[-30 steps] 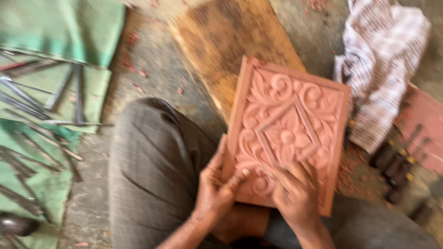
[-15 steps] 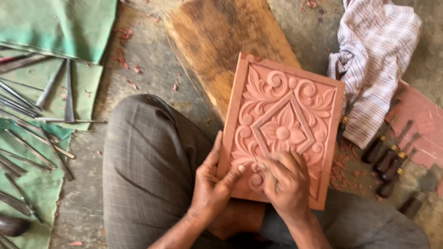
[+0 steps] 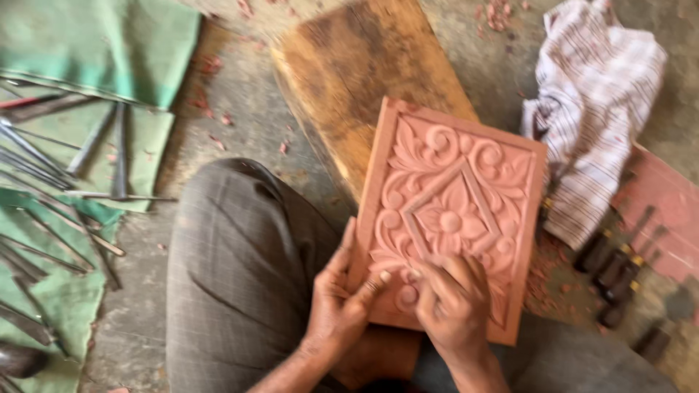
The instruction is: The person is sitting on the floor and carving a decorative floral pattern into a rectangular piece of reddish wood. They use a small chisel to refine the details of the design, which includes a central flower and surrounding leaves.
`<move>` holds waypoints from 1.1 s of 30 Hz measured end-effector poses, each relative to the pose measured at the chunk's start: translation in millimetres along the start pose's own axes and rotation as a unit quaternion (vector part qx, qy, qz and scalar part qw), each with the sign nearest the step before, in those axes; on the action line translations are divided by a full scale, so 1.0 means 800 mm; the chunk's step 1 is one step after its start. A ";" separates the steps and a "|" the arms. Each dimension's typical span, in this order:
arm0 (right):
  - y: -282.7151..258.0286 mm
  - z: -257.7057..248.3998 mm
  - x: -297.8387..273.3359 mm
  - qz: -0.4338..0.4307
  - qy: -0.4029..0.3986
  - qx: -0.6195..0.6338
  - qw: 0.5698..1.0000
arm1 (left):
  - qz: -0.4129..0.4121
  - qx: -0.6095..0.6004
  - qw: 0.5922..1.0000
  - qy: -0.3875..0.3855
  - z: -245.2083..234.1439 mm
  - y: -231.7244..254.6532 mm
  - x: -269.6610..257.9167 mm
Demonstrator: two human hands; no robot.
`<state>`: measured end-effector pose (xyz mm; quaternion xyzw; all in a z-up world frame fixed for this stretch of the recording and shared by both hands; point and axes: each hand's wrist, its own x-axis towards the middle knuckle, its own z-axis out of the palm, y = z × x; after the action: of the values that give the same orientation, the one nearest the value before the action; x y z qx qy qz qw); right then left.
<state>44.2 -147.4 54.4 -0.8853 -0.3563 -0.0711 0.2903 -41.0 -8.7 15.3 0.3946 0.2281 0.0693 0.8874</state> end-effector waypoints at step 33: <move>0.013 0.000 -0.032 0.067 0.060 -0.034 0.995 | 0.057 0.029 0.996 0.067 0.028 -0.022 -0.001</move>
<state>32.5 -168.4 40.9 -0.9106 -0.2754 -0.1165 0.2853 -32.5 -35.6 15.7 0.4272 0.2659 0.1390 0.8529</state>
